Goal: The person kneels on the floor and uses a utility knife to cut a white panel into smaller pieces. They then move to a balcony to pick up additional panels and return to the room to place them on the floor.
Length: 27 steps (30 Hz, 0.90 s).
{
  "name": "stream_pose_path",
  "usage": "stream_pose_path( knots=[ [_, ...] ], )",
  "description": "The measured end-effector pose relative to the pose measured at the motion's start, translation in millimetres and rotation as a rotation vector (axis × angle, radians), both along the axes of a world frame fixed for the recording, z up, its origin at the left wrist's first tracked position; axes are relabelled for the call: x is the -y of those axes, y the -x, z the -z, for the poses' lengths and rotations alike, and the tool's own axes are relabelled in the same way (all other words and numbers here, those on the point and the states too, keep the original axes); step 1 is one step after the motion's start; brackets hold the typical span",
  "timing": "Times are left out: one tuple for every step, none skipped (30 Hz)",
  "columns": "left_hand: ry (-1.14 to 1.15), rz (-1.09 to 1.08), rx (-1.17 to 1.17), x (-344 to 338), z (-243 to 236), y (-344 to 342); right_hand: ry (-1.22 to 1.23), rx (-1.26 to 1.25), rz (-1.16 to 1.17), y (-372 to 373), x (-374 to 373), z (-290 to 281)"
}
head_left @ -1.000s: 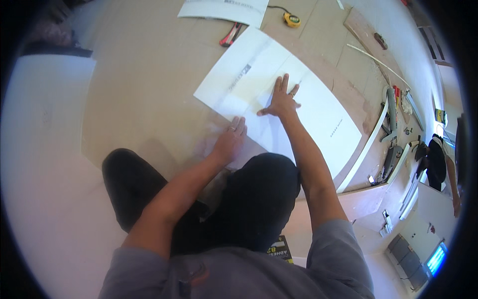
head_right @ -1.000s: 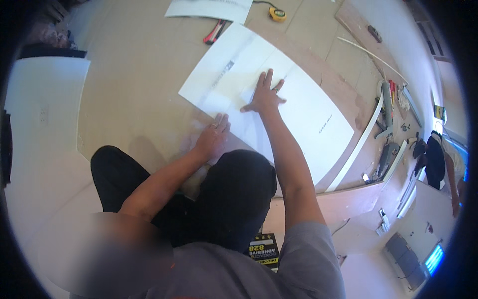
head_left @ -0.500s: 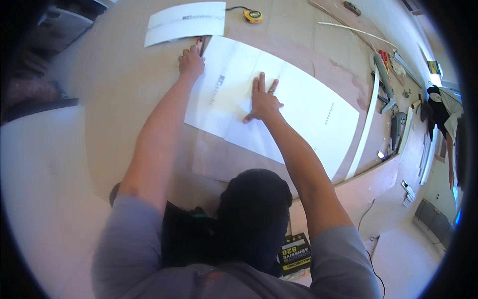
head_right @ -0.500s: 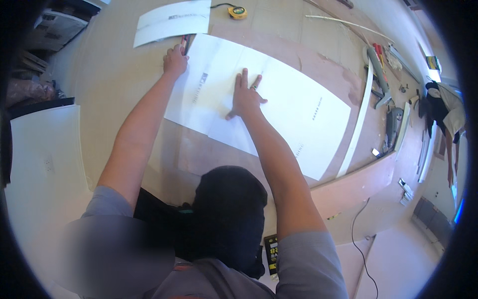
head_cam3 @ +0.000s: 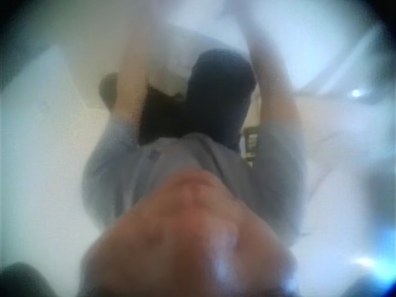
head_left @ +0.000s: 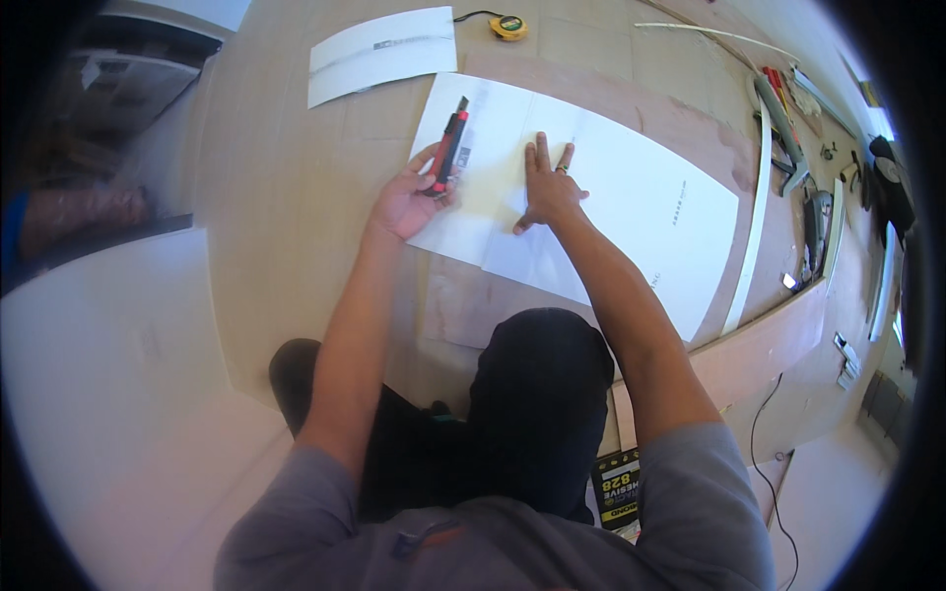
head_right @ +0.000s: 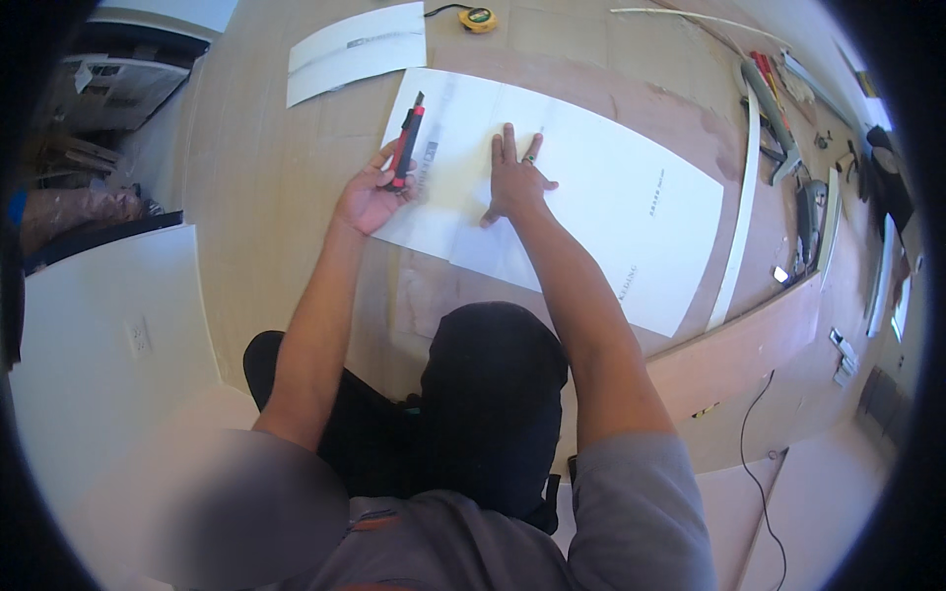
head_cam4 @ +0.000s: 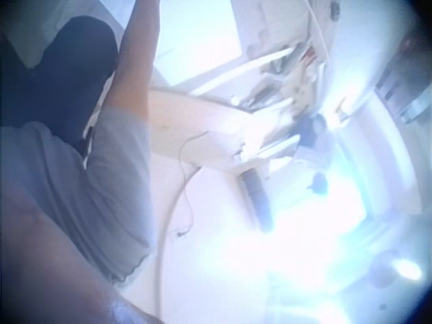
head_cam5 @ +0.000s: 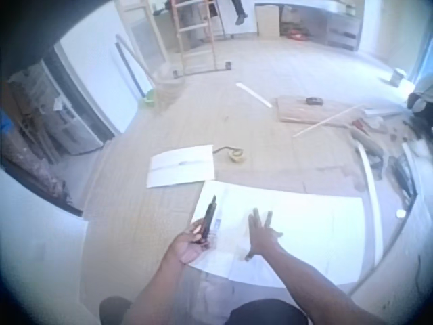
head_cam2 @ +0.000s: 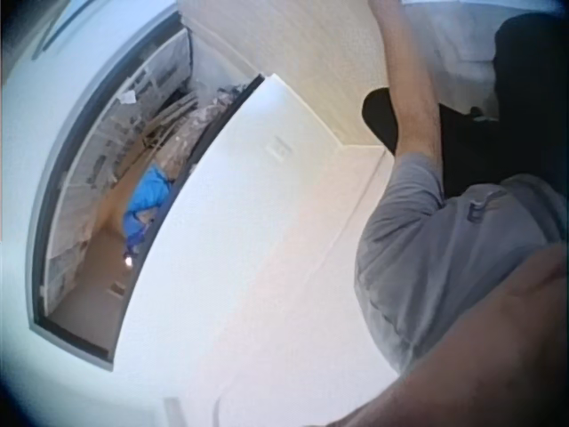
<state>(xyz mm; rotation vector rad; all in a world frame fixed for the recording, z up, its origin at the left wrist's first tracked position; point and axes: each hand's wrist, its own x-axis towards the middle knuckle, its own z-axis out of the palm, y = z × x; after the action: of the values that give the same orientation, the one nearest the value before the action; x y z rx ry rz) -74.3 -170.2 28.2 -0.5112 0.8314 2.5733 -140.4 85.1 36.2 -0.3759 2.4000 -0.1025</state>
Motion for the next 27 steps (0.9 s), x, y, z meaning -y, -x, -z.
stream_pose_path(
  knots=[
    [-0.146,0.011,-0.067,-13.0,1.2,-8.4,0.004,-0.001,-0.002,-0.5,0.1,-1.8],
    [-0.293,0.023,-0.134,-25.6,2.9,-12.3,-0.008,0.000,-0.006,-0.2,1.5,-2.6],
    [-0.362,0.009,-0.141,-34.5,7.9,-13.6,-0.016,0.002,-0.008,0.9,6.0,-2.5],
    [-0.431,-0.004,-0.148,-43.4,12.8,-14.6,-0.025,0.003,-0.009,1.6,6.6,-2.0],
    [-0.501,-0.018,-0.155,-52.0,17.3,-15.5,-0.022,-0.006,-0.007,1.8,3.4,-1.8],
    [-0.514,-0.026,-0.170,-56.9,22.5,-16.6,-0.012,-0.016,-0.008,2.2,3.0,-2.6],
    [-0.526,-0.034,-0.186,-61.5,27.4,-17.4,-0.001,-0.026,-0.010,1.4,2.9,-3.1],
    [-0.538,-0.043,-0.203,-63.7,31.4,-19.1,-0.013,-0.022,-0.014,-0.6,4.0,-2.9],
    [-0.512,-0.015,-0.213,-64.5,31.0,-18.1,-0.024,-0.021,-0.013,-1.1,5.4,-2.5],
    [-0.486,0.012,-0.223,-65.2,30.5,-17.3,-0.035,-0.020,-0.013,-1.3,5.7,-2.4],
    [-0.459,0.038,-0.234,-65.7,29.8,-16.8,-0.031,-0.016,-0.014,-1.2,4.7,-2.6],
    [-0.369,0.045,-0.178,-64.7,28.1,-16.8,-0.024,-0.013,-0.015,-0.2,4.0,-3.5],
    [-0.279,0.051,-0.121,-63.0,26.1,-18.2,-0.017,-0.011,-0.017,0.8,3.3,-4.4],
    [-0.189,0.056,-0.065,-62.2,24.3,-19.3,-0.006,-0.009,-0.017,1.0,2.4,-5.1],
    [-0.132,0.071,-0.001,-63.3,18.6,-17.7,0.003,-0.009,-0.016,0.9,0.8,-5.7],
    [-0.076,0.086,0.062,-64.5,13.1,-15.4,0.011,-0.009,-0.015,0.7,-0.6,-6.1],
    [-0.019,0.102,0.126,-66.6,8.1,-12.0,0.001,-0.006,-0.012,-0.1,-0.7,-6.1],
    [0.092,0.100,0.117,-67.5,10.7,-10.0,-0.009,-0.006,-0.015,-1.3,1.5,-6.1],
    [0.203,0.099,0.108,-69.4,13.8,-7.3,-0.019,-0.005,-0.017,-0.9,3.2,-6.2],
    [0.313,0.098,0.099,-71.6,17.2,-3.4,-0.022,-0.011,-0.016,1.3,4.1,-6.2],
    [0.411,0.069,0.040,-78.6,19.2,1.1,-0.030,-0.008,-0.013,0.9,3.2,-3.8],
    [0.512,0.036,-0.019,-86.5,18.4,8.4,-0.034,-0.005,-0.015,0.9,3.5,-2.4],
    [0.612,0.004,-0.078,-93.4,17.4,17.3,-0.031,-0.014,-0.007,1.4,2.9,-1.0],
    [0.738,0.049,-0.125,-98.3,20.3,28.1,-0.032,-0.022,0.003,1.1,0.8,0.8],
    [0.988,0.066,-0.171,-96.2,31.1,39.7,-0.021,-0.031,0.004,0.5,3.9,-0.3],
    [1.237,0.085,-0.217,-94.6,41.5,52.0,-0.019,-0.037,-0.013,-0.1,6.2,-1.5],
    [1.480,0.109,-0.264,-96.2,52.4,59.6,-0.022,-0.042,-0.025,0.4,5.8,-1.0]
  ],
)
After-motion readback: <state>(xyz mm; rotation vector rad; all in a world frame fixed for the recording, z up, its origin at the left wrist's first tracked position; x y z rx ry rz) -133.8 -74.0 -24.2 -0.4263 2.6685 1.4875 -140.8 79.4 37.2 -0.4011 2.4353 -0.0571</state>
